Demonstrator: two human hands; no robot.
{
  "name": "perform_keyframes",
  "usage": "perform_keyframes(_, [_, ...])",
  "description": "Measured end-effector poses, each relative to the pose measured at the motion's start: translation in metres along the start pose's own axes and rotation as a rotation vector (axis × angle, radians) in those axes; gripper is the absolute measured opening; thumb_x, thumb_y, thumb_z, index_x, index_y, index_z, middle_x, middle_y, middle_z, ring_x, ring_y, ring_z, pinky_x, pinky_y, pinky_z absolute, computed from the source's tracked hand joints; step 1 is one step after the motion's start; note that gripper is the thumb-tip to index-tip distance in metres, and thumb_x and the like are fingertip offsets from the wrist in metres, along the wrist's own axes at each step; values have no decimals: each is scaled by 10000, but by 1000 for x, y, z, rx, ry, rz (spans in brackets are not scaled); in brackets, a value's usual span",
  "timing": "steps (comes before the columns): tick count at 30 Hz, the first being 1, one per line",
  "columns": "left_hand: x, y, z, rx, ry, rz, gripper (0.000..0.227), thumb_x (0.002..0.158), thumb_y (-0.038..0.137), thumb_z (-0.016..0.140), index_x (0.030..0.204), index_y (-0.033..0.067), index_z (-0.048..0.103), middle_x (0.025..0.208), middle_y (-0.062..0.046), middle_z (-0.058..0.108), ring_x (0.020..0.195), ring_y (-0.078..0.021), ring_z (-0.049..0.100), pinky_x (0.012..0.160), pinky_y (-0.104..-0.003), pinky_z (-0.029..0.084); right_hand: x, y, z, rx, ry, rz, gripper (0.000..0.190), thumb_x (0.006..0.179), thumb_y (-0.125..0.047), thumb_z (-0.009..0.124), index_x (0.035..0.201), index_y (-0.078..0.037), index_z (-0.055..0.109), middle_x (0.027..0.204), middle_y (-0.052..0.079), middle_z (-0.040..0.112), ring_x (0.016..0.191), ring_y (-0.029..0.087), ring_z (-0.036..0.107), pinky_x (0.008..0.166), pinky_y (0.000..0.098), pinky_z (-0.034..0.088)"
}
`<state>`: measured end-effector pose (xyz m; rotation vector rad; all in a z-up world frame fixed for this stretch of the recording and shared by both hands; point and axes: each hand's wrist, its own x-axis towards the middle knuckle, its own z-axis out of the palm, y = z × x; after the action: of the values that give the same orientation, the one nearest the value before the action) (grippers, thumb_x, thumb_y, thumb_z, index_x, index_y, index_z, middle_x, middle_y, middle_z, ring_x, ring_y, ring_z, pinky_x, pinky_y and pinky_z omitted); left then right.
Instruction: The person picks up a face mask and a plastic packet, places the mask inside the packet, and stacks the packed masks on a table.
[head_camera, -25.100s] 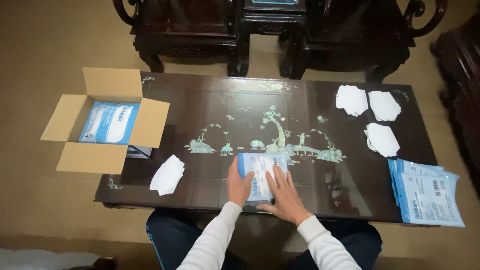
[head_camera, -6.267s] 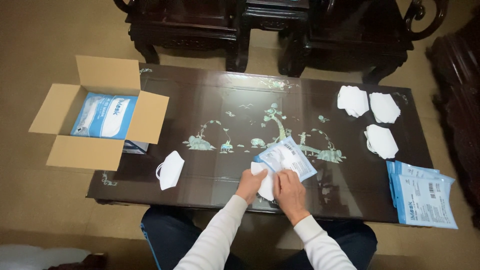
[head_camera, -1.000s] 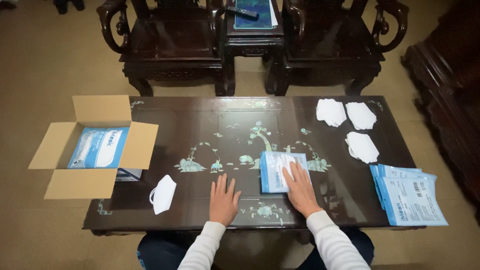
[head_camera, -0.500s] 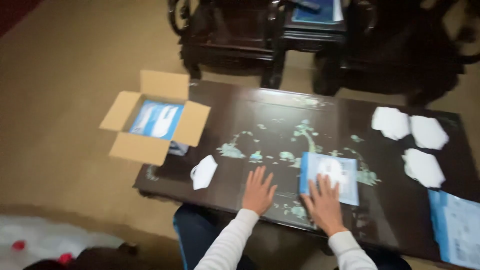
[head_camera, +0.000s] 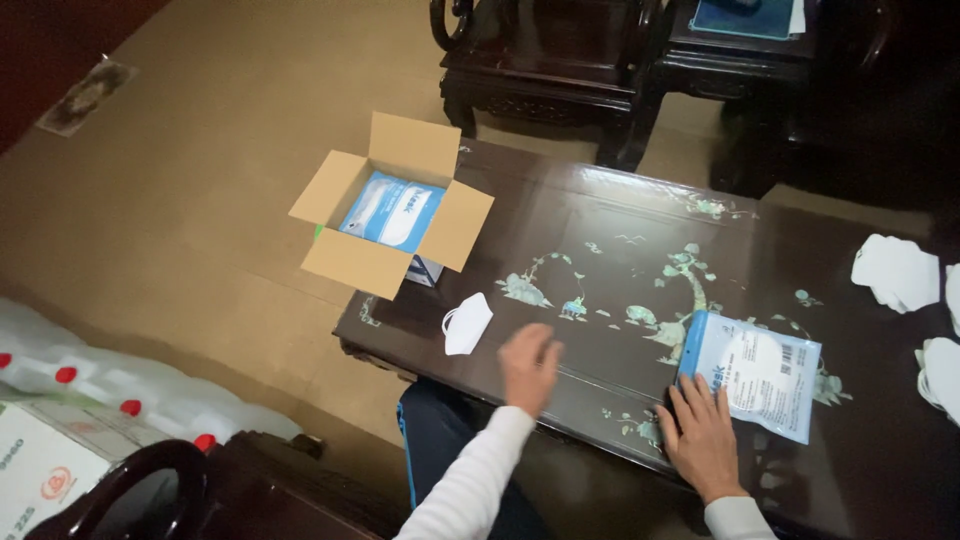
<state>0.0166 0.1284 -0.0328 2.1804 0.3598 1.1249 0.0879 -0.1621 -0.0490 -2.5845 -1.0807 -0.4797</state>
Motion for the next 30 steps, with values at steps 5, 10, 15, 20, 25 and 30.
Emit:
perform_keyframes(5, [2,-82,-70,526,97,-368,546,856,507,727,1242,122,682,1221,-85,695,1114,-323,624,885,-523,409,4,-6,-4,17,46,12,448,925,-322,642,1246,-13,687,1441,153,620,1436,352,519,1266,568,350])
perform_keyframes(10, [5,-87,-95,662,-230,-613,847,808,638,750,1424,84,573,1170,-154,651,1082,-383,583,891,-580,440,7,-10,-9,11,19,34,452,917,-328,654,1241,-15,696,1431,143,628,1435,336,520,1275,557,332])
perform_keyframes(15, [-4,-96,-77,516,-158,-665,928,764,451,862,1518,89,459,1332,-197,542,1175,-431,510,937,-599,405,8,-10,-11,63,55,27,456,909,-330,675,1229,-6,692,1425,165,623,1414,345,529,1259,569,349])
perform_keyframes(20, [18,-79,-83,532,-230,-771,730,843,529,753,1416,116,569,1276,-169,611,1144,-394,558,938,-581,438,8,-8,-10,56,48,27,460,914,-335,670,1235,-6,693,1420,157,628,1424,336,522,1266,556,339])
perform_keyframes(25, [17,-82,-88,445,-305,-863,595,824,398,838,1339,155,666,1241,-107,679,1154,-355,601,973,-565,429,5,-8,-10,41,39,30,463,915,-338,661,1244,-13,688,1430,154,624,1429,332,519,1263,558,342])
perform_keyframes(30, [-4,-81,-85,31,8,-240,178,760,-26,712,858,122,707,1012,-75,778,944,-266,740,890,-395,537,6,-9,-12,61,66,29,499,899,-345,679,1271,-13,666,1443,153,605,1441,343,500,1263,588,329])
